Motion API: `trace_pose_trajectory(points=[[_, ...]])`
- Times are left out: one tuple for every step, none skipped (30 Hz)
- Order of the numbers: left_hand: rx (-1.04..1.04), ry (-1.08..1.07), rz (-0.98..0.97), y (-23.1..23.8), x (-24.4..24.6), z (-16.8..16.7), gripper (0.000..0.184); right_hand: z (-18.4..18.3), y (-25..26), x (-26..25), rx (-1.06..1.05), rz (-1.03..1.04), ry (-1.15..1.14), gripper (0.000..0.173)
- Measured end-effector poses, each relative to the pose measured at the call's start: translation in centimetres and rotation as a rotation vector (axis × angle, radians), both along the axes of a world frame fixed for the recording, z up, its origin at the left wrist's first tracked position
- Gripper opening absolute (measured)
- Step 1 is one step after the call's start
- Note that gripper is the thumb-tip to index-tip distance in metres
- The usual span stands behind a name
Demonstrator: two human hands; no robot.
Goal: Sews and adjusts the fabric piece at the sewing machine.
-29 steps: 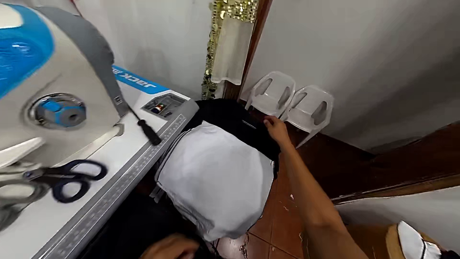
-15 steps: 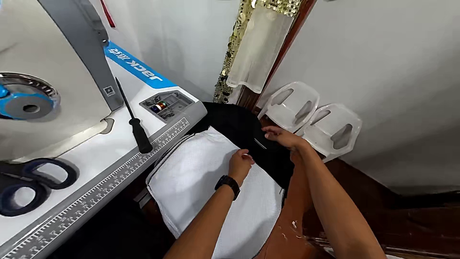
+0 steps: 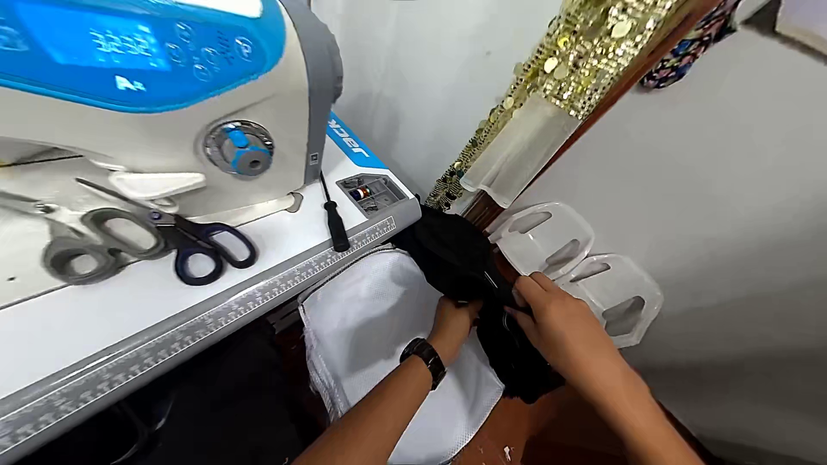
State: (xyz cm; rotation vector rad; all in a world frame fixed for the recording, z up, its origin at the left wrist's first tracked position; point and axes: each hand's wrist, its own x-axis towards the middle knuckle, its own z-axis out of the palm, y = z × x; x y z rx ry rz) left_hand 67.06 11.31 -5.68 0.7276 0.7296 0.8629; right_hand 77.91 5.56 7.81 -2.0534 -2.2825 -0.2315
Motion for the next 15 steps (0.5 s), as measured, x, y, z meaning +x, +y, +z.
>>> trace_pose_trajectory(points=[[0.031, -0.009, 0.029, -0.8, -2.1, 0.9, 0.024, 1.4, -0.1, 0.0, -0.118, 0.011, 0.074, 0.015], [0.059, -0.012, 0.076, -1.6, -4.5, 1.4, 0.023, 2.8, -0.2, -0.1, -0.221, -0.001, 0.13, 0.013], [0.061, -0.028, 0.132, -2.3, -7.2, 1.8, 0.025, 4.0, -0.1, -0.7, -0.253, -0.024, 0.142, 0.012], [0.023, -0.066, 0.182, -3.0, -10.0, 2.3, 0.026, 5.0, -0.1, -1.6, -0.189, -0.04, 0.111, 0.012], [-0.041, -0.116, 0.238, -3.6, -12.8, 2.8, 0.027, 5.9, -0.2, -2.8, -0.087, -0.047, 0.05, 0.012], [-0.123, -0.18, 0.294, -4.3, -15.4, 3.6, 0.025, 7.0, -0.5, -4.3, -0.007, -0.043, -0.009, 0.014], [-0.197, -0.245, 0.344, -4.9, -18.0, 4.5, 0.023, 8.4, -0.7, -6.0, 0.044, 0.008, -0.051, 0.015], [-0.249, -0.297, 0.385, -5.4, -20.4, 5.6, 0.022, 9.9, -0.9, -7.8, 0.08, 0.122, -0.073, 0.013], [-0.261, -0.334, 0.403, -6.2, -22.7, 6.6, 0.023, 11.5, -1.2, -9.5, 0.106, 0.294, -0.085, 0.008], [-0.222, -0.349, 0.405, -7.2, -25.1, 7.6, 0.023, 13.2, -1.4, -11.3, 0.114, 0.482, -0.093, 0.007], [-0.131, -0.351, 0.398, -8.3, -27.7, 8.4, 0.021, 14.8, -1.7, -13.2, 0.105, 0.649, -0.106, 0.013], [-0.003, -0.316, 0.395, -9.6, -30.3, 9.1, 0.014, 16.3, -2.1, -15.3, 0.08, 0.767, -0.131, 0.019], [0.132, -0.251, 0.398, -10.9, -33.1, 10.0, 0.008, 17.7, -2.6, -17.4, 0.052, 0.839, -0.176, 0.025], [0.269, -0.135, 0.41, -12.4, -36.0, 11.1, 0.007, 18.9, -3.3, -19.5, 0.029, 0.869, -0.243, 0.031], [0.395, 0.033, 0.449, -14.0, -39.0, 12.1, 0.011, 19.8, -4.0, -21.6, 0.027, 0.887, -0.34, 0.033]])
